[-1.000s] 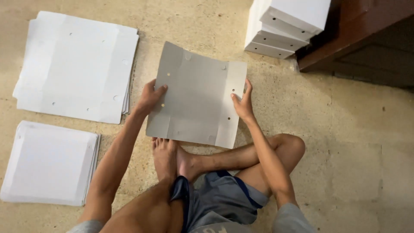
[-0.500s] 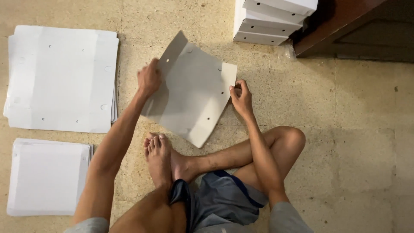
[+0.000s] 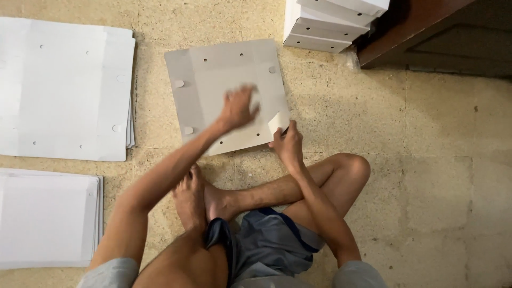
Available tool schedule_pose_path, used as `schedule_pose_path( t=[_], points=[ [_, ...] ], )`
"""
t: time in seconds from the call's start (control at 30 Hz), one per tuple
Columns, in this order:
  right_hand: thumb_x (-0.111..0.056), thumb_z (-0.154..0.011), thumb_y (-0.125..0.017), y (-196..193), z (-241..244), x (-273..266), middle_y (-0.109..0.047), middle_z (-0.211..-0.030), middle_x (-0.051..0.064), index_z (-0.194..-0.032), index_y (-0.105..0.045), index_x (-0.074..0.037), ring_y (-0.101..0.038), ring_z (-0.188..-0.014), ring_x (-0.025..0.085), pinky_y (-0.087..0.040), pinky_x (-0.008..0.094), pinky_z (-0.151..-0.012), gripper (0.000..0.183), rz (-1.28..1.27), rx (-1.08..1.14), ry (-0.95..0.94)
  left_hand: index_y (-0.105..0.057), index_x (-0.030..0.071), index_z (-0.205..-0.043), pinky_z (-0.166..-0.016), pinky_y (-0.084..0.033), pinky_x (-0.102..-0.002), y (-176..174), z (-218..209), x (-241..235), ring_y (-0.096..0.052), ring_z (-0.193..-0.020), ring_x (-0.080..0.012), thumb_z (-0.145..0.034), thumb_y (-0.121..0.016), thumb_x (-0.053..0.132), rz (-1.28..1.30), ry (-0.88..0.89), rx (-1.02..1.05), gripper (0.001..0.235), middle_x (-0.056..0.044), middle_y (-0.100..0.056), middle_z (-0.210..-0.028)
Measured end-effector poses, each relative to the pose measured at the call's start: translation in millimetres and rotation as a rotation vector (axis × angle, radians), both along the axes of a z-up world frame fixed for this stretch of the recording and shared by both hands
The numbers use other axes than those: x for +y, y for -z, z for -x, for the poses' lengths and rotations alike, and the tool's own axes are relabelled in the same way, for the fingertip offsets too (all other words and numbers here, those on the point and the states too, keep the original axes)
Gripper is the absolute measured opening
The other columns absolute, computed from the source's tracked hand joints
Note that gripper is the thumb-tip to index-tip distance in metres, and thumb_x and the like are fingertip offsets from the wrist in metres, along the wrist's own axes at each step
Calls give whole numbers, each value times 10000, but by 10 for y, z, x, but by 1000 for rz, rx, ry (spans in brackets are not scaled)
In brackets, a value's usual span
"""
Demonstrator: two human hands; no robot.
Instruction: The person sits on the floor and folds flat white cardboard pieces into small rectangular boxes by hand. They fold the side flaps, tuck tabs into slots, and then stack the completed boxes. The process is repeated for multiple units.
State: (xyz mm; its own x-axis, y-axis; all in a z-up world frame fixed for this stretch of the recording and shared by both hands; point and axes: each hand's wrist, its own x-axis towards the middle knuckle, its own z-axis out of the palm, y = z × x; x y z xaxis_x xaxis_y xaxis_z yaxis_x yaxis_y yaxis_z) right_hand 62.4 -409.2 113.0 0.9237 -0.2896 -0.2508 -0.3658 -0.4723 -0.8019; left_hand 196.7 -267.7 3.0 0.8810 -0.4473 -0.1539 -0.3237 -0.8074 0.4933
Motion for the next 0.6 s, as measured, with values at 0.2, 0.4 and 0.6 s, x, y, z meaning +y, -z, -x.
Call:
schedule_pose_path(
  t=[0.2,0.4,0.6],
  points=[
    [-208,-965,-538,154,148,124,-705,-728,199,-890,-598,-17,-733,-675,365,-568,436,-491,214,218,15,-260,-394,133,-1423,-1130,-271,-646,-444,1249,159,-431,-1403,-316,-883,-580,612,-51,241,270,745,-122,-477,-1473],
    [-362,-1019,-547,168,161,293,-685,-751,236,-962,-596,7,-715,-735,429,-570,495,-551,377,170,-15,-295,-616,132,-1233,-1079,-374,-518,-99,1516,227,-603,-1250,-171,-836,-699,351,105,18,-269,460,-17,-699,-1229],
    [-317,-1058,-486,336,137,155,-659,-967,266,-1115,-604,24,-698,-902,414,-591,479,-712,365,-80,-148,-172,-593,228,-937,-881,-545,-354,418,1477,271,-754,-807,-141,-1014,-562,369,171,-61,-402,163,37,-742,-788]
  ],
)
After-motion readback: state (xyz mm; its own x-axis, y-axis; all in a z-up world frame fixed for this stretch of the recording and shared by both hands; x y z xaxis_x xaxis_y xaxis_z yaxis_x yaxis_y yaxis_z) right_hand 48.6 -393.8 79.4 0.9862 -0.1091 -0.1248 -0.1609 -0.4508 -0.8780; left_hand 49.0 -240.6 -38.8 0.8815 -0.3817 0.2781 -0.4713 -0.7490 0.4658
